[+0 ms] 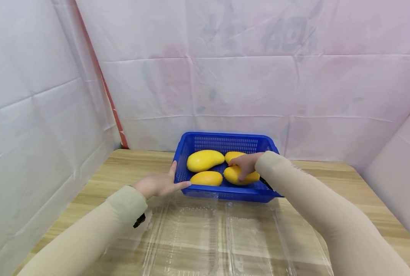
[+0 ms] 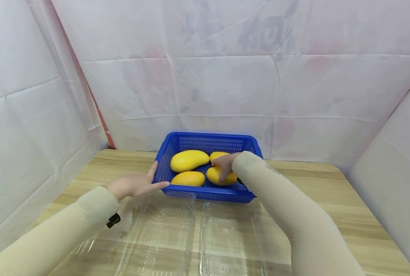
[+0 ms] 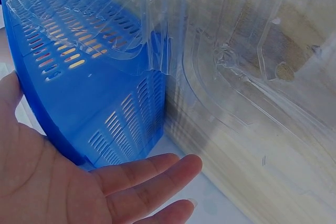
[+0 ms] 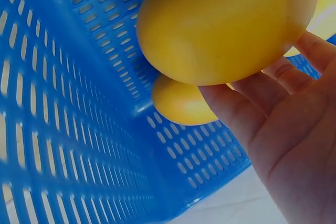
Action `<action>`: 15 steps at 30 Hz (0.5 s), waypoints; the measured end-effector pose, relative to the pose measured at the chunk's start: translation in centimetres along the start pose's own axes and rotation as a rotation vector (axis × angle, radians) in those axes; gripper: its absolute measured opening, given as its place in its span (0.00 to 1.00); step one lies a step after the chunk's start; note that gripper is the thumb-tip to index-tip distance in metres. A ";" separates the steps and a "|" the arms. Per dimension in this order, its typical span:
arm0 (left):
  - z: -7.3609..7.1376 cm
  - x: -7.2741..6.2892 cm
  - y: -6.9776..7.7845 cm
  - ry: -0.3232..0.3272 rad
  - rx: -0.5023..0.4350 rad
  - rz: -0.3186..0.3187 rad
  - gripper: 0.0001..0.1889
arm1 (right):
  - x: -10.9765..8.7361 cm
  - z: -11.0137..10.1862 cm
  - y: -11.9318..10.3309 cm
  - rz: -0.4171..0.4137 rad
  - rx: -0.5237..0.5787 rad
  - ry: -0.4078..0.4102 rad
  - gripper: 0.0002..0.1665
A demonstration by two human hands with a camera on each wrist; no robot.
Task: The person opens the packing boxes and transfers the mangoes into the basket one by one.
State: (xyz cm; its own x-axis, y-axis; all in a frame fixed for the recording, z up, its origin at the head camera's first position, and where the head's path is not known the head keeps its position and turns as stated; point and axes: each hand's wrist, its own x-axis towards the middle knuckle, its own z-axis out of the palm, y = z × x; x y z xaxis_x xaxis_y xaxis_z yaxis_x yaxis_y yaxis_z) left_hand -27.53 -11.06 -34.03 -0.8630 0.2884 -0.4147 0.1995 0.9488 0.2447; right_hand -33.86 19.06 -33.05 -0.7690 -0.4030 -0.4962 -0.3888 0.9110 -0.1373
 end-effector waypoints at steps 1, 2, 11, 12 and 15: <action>0.0 0.0 0.0 0.002 -0.003 -0.002 0.55 | 0.1 0.1 0.0 -0.006 -0.003 -0.004 0.43; 0.1 0.0 0.0 0.003 -0.005 -0.004 0.55 | 0.2 0.2 0.1 -0.017 -0.009 -0.005 0.43; 0.0 -0.2 0.1 0.015 0.012 -0.002 0.56 | 0.8 0.7 0.7 0.004 -0.013 -0.030 0.44; 0.0 -0.3 0.1 0.016 0.016 -0.003 0.56 | 1.0 0.8 0.8 0.007 -0.014 -0.036 0.45; 0.0 -0.4 0.3 0.017 0.029 -0.006 0.56 | 1.4 1.2 1.3 0.031 -0.008 -0.055 0.44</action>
State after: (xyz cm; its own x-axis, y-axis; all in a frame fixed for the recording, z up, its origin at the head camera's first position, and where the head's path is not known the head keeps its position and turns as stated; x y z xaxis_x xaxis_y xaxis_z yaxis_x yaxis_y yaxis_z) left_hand -27.07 -10.91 -33.81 -0.8718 0.2809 -0.4013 0.2075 0.9539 0.2170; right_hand -34.83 19.82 -34.94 -0.7514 -0.3693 -0.5468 -0.3697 0.9220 -0.1147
